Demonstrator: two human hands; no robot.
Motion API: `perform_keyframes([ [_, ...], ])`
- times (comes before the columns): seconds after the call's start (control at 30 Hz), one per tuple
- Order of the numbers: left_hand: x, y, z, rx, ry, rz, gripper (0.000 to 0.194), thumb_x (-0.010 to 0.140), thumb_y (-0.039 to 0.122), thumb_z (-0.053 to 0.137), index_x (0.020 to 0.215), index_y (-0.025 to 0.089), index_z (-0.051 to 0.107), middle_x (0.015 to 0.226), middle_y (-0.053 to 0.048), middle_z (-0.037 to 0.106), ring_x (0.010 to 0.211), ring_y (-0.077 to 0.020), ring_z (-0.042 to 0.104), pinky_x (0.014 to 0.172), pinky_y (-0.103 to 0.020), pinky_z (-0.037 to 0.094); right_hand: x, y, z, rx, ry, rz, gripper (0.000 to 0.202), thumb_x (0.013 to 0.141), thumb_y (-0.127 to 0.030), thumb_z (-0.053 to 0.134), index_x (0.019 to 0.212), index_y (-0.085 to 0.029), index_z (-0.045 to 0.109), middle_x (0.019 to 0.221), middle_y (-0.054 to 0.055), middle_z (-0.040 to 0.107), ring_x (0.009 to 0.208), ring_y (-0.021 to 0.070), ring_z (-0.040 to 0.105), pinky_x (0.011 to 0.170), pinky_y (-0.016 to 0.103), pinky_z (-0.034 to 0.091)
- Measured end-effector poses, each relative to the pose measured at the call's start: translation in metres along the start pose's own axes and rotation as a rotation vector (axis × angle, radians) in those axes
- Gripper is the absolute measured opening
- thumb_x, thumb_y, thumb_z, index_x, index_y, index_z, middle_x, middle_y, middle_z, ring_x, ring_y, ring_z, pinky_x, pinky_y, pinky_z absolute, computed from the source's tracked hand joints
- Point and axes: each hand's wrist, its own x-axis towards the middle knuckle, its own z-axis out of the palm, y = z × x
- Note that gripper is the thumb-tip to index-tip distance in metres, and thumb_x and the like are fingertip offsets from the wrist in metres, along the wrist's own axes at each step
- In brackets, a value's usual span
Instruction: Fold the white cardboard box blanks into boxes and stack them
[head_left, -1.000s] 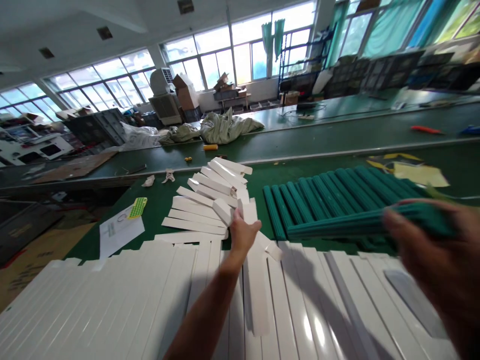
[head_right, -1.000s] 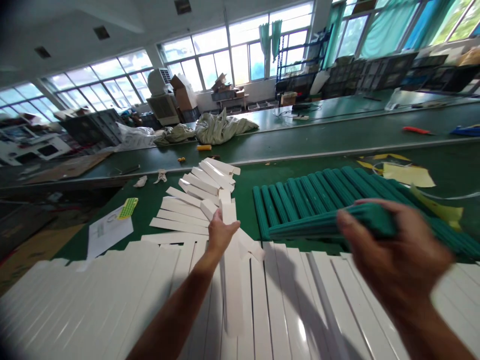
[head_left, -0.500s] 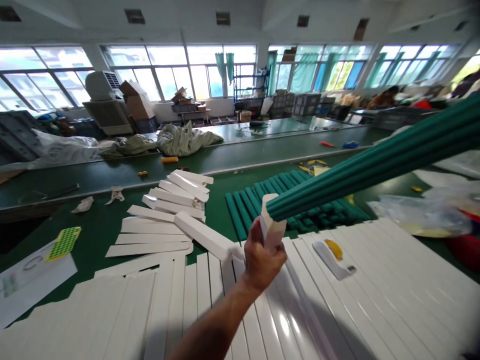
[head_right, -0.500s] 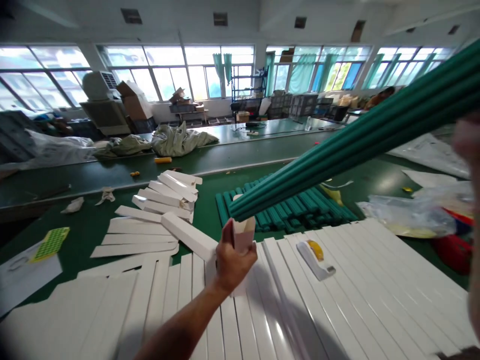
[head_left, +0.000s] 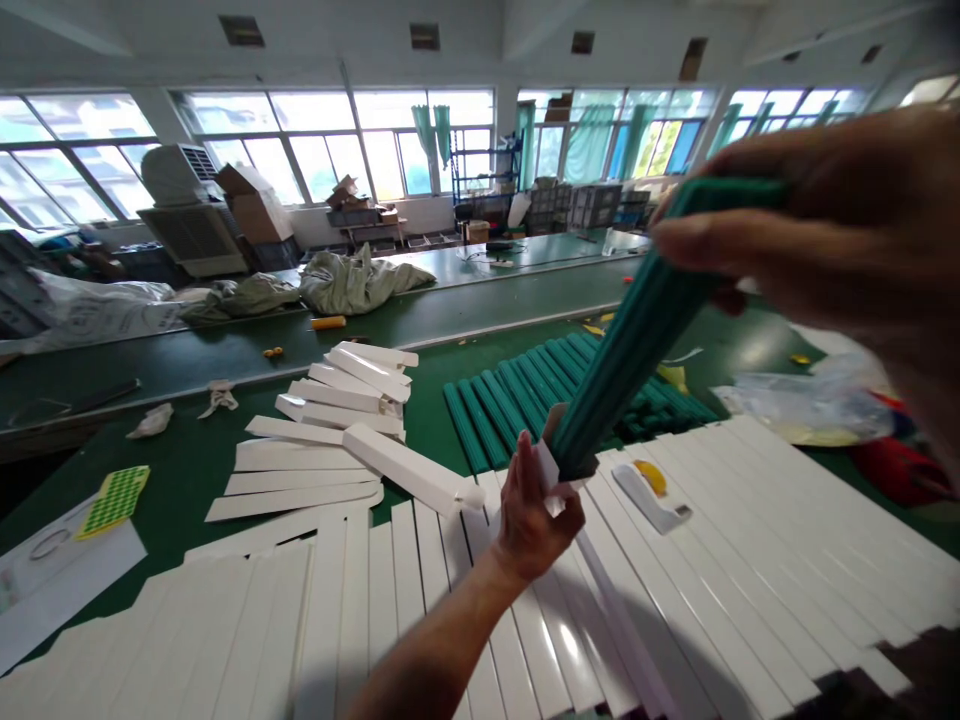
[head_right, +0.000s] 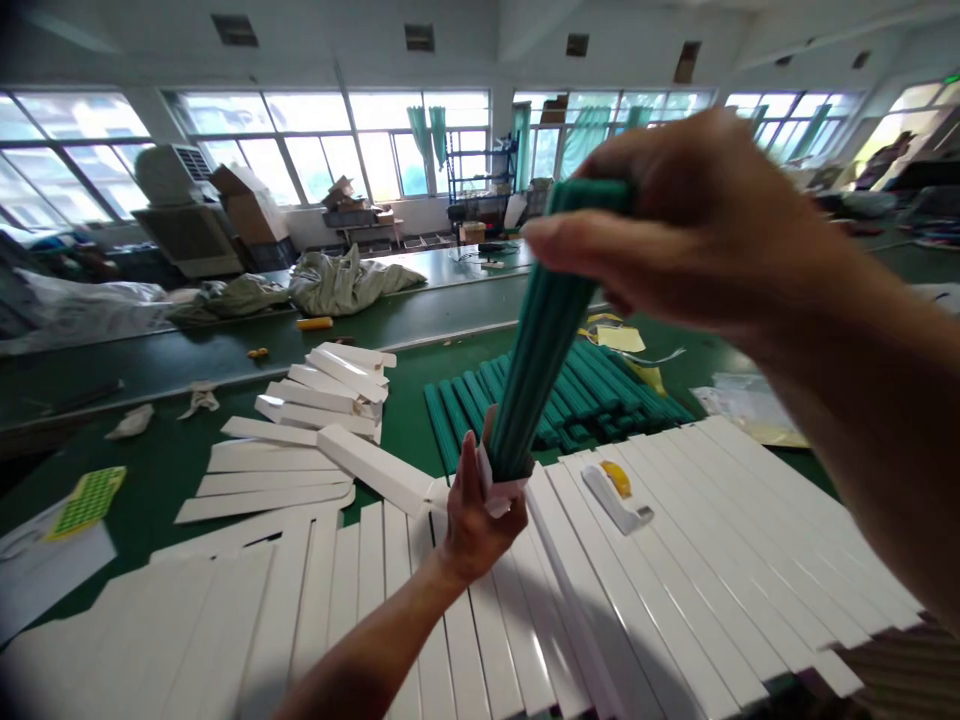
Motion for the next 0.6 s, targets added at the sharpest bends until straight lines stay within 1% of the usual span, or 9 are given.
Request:
perform_keyframes([
  [0.07, 0.001, -0.002, -0.001, 0.017, 0.003, -0.022, 0.087, 0.078, 0.021, 0.059, 0.152, 0.005, 0.016, 0.133, -0.028, 0.054, 0.118, -0.034, 0.061, 0.091, -0.042, 0.058, -0.003, -0.005, 0.023, -0.15, -0.156, -0.049, 0.031, 0.085, -0.044, 0.064, 0.076, -0.014, 0.064, 0.047, -0.006, 0.05, 0.035, 0.0044, 0.043, 0.034, 0.019, 0.026],
  [0.1, 0.002, -0.005, -0.002, 0.023, 0.002, -0.028, 0.088, 0.079, 0.023, 0.059, 0.153, 0.005, 0.014, 0.135, -0.028, 0.053, 0.12, -0.0342, 0.06, 0.091, -0.042, 0.057, -0.008, -0.003, 0.037, -0.218, -0.213, -0.069, 0.032, 0.088, -0.043, 0.061, 0.079, -0.013, 0.064, 0.049, -0.005, 0.051, 0.037, 0.0057, 0.044, 0.036, 0.02, 0.029],
  [0.2, 0.002, -0.015, -0.005, 0.051, 0.01, -0.004, 0.09, 0.08, 0.027, 0.061, 0.153, 0.007, 0.011, 0.141, -0.028, 0.048, 0.126, -0.0349, 0.055, 0.093, -0.043, 0.056, -0.035, 0.015, 0.083, -0.345, -0.265, -0.109, 0.032, 0.087, -0.04, 0.062, 0.096, -0.01, 0.066, 0.073, 0.007, 0.068, 0.058, 0.0162, 0.061, 0.051, 0.027, 0.045],
  [0.27, 0.0, -0.022, -0.006, 0.079, 0.016, 0.037, 0.088, 0.083, 0.029, 0.061, 0.153, 0.007, 0.012, 0.142, -0.028, 0.046, 0.13, -0.0351, 0.051, 0.094, -0.044, 0.056, -0.055, 0.031, 0.111, -0.351, -0.267, -0.099, 0.042, 0.085, -0.043, 0.062, 0.11, -0.009, 0.064, 0.095, 0.016, 0.07, 0.079, 0.0252, 0.067, 0.066, 0.035, 0.051],
  [0.3, -0.001, -0.025, -0.006, 0.088, 0.013, 0.056, 0.087, 0.084, 0.03, 0.061, 0.153, 0.006, 0.013, 0.142, -0.029, 0.046, 0.13, -0.0349, 0.051, 0.094, -0.045, 0.055, -0.064, 0.038, 0.123, -0.32, -0.25, -0.083, 0.049, 0.084, -0.046, 0.062, 0.116, -0.009, 0.062, 0.1, 0.018, 0.069, 0.084, 0.0275, 0.066, 0.07, 0.037, 0.051],
  [0.37, -0.004, -0.029, -0.006, 0.095, -0.001, 0.079, 0.086, 0.085, 0.031, 0.061, 0.152, 0.007, 0.014, 0.139, -0.028, 0.047, 0.128, -0.0342, 0.052, 0.094, -0.045, 0.055, -0.08, 0.05, 0.139, -0.204, -0.196, -0.014, 0.062, 0.081, -0.055, 0.062, 0.123, -0.009, 0.058, 0.098, 0.017, 0.068, 0.082, 0.0275, 0.065, 0.07, 0.037, 0.051],
  [0.43, -0.004, -0.03, -0.007, 0.096, -0.015, 0.058, 0.087, 0.084, 0.029, 0.064, 0.152, 0.007, 0.015, 0.136, -0.028, 0.049, 0.125, -0.0332, 0.053, 0.094, -0.045, 0.055, -0.093, 0.059, 0.149, -0.009, -0.12, 0.128, 0.069, 0.081, -0.061, 0.059, 0.127, -0.01, 0.056, 0.093, 0.014, 0.067, 0.074, 0.0236, 0.062, 0.067, 0.035, 0.05],
  [0.5, -0.002, -0.028, -0.008, 0.099, -0.023, 0.005, 0.086, 0.082, 0.026, 0.065, 0.151, 0.007, 0.018, 0.132, -0.026, 0.052, 0.122, -0.0321, 0.054, 0.094, -0.044, 0.055, -0.105, 0.065, 0.156, 0.264, -0.052, 0.338, 0.064, 0.087, -0.063, 0.049, 0.125, -0.012, 0.057, 0.092, 0.011, 0.066, 0.071, 0.0201, 0.06, 0.065, 0.033, 0.05],
  [0.6, 0.005, -0.023, -0.011, 0.07, -0.037, -0.057, 0.082, 0.079, 0.019, 0.065, 0.149, 0.008, 0.023, 0.127, -0.024, 0.054, 0.119, -0.0308, 0.055, 0.095, -0.045, 0.054, -0.123, 0.068, 0.174, 0.692, -0.019, 0.606, 0.054, 0.093, -0.06, 0.041, 0.112, -0.015, 0.065, 0.099, 0.01, 0.068, 0.084, 0.0207, 0.063, 0.071, 0.032, 0.051],
])
